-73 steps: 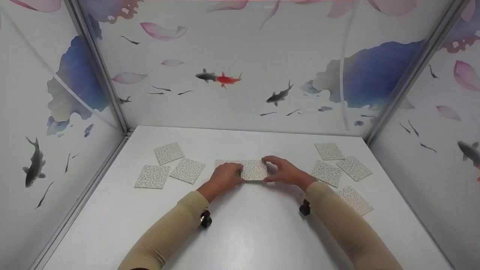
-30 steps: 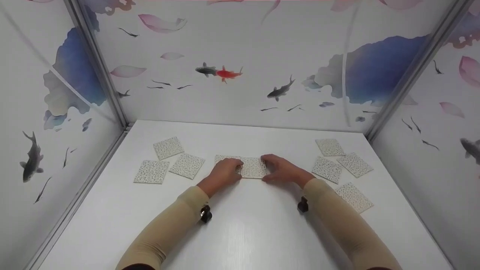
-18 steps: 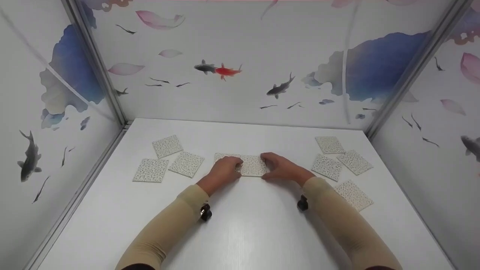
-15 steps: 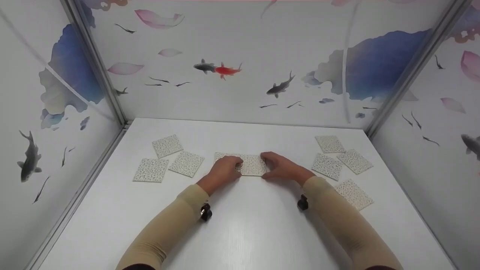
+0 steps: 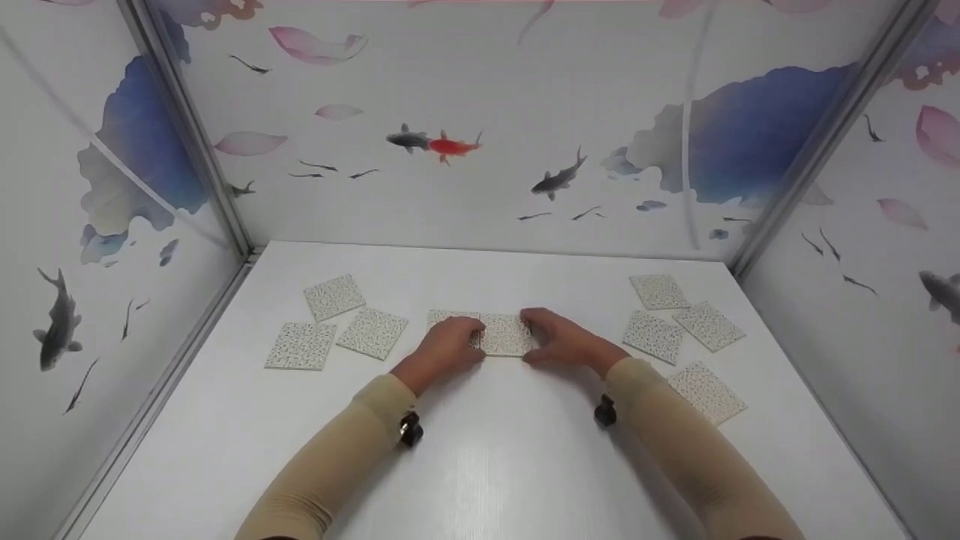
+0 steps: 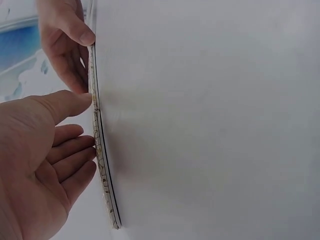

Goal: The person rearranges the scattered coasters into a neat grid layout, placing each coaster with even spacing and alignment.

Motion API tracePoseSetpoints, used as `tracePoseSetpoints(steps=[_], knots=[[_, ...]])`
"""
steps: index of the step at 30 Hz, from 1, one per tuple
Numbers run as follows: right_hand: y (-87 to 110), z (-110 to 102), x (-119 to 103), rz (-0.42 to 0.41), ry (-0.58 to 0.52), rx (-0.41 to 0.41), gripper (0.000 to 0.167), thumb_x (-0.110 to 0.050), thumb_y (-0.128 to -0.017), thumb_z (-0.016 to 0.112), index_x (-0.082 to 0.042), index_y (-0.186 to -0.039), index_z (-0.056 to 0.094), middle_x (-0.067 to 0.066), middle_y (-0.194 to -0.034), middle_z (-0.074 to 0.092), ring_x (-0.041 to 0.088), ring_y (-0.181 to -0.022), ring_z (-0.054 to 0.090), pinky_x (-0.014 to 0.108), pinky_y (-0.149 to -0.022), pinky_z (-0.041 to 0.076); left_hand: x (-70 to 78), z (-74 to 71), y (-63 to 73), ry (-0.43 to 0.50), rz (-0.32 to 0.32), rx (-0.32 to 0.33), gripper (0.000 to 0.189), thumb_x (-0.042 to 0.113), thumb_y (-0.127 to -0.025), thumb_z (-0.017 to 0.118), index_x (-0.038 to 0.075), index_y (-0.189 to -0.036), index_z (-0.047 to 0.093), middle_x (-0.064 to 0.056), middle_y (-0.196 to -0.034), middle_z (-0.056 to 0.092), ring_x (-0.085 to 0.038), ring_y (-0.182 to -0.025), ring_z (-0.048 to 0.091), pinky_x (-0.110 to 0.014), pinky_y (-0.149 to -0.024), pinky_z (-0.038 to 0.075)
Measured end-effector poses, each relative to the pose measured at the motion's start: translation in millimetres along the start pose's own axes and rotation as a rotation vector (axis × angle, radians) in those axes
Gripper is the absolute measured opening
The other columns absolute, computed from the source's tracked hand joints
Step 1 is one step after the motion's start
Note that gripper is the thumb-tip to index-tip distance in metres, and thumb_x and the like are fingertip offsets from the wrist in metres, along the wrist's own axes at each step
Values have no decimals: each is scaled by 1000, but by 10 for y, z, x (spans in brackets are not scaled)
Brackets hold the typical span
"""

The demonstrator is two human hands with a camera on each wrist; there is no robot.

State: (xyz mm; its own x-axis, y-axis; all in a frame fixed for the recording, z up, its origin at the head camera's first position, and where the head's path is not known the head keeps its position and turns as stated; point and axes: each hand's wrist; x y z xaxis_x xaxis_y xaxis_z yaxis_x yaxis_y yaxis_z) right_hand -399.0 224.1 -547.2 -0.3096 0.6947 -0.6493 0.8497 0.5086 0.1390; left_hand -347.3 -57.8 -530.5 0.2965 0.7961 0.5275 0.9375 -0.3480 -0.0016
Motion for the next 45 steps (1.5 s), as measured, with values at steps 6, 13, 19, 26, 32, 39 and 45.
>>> tracePoseSetpoints(steps=[6,13,19,26,32,39,45], knots=[[68,-10,4,-29,-39,30,100,-36,-90,95,-12,-171,42,10,-178,37,35,-167,25,52,-136,19,-49,-53,42,14,74,-27,54,22,-101,83,2,-148,66,-15,-149,66,-35,-144,59,-48,-124,45],[250,-119,-3,-2,-78,97,87,-40,-96,89,-15,-168,47,9,-175,41,39,-164,31,60,-133,27,-158,-130,139,-90,155,-37,56,28,-102,82,3,-149,64,-16,-153,60,-36,-147,55,-48,-125,44],[399,-170,37,-20,-51,131,81,-41,-99,86,-15,-167,50,9,-172,45,39,-161,38,63,-130,32,-280,-244,283,-141,142,-102,73,40,-102,83,3,-158,56,-18,-165,49,-38,-155,45,-48,-129,39],[607,-211,31,5,-87,153,79,-37,-99,86,-15,-166,51,7,-170,48,42,-158,40,64,-128,35,-370,-309,465,-161,85,-163,101,53,-93,88,9,-171,41,-16,-179,32,-37,-166,29,-51,-134,28],[769,-257,66,-22,-119,172,77,-36,-101,84,-13,-165,50,13,-168,50,49,-154,44,69,-123,40,-421,-323,531,-188,90,-173,110,62,-91,87,12,-174,35,-12,-182,25,-36,-167,24,-52,-135,25],[938,-288,122,-94,-158,178,75,-38,-100,85,-9,-162,54,18,-164,53,49,-149,49,70,-121,41,-449,-293,555,-180,79,-188,115,61,-87,91,14,-175,34,-11,-183,25,-33,-168,23,-51,-135,26],[1044,-288,167,-123,-165,188,72,-36,-101,84,-5,-159,55,20,-163,54,47,-150,50,69,-123,40,-464,-283,561,-191,71,-213,115,63,-86,91,15,-175,35,-7,-184,23,-30,-170,19,-49,-136,23]])
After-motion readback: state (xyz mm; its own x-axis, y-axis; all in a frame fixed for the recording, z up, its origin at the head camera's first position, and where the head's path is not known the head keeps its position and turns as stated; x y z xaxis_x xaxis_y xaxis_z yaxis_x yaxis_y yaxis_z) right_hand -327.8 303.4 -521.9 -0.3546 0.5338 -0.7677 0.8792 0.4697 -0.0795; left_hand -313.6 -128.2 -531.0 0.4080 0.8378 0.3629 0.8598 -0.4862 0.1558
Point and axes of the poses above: each hand's wrist, its own y-axis away from the middle knuckle, its own z-axis out of the palm, x = y × z
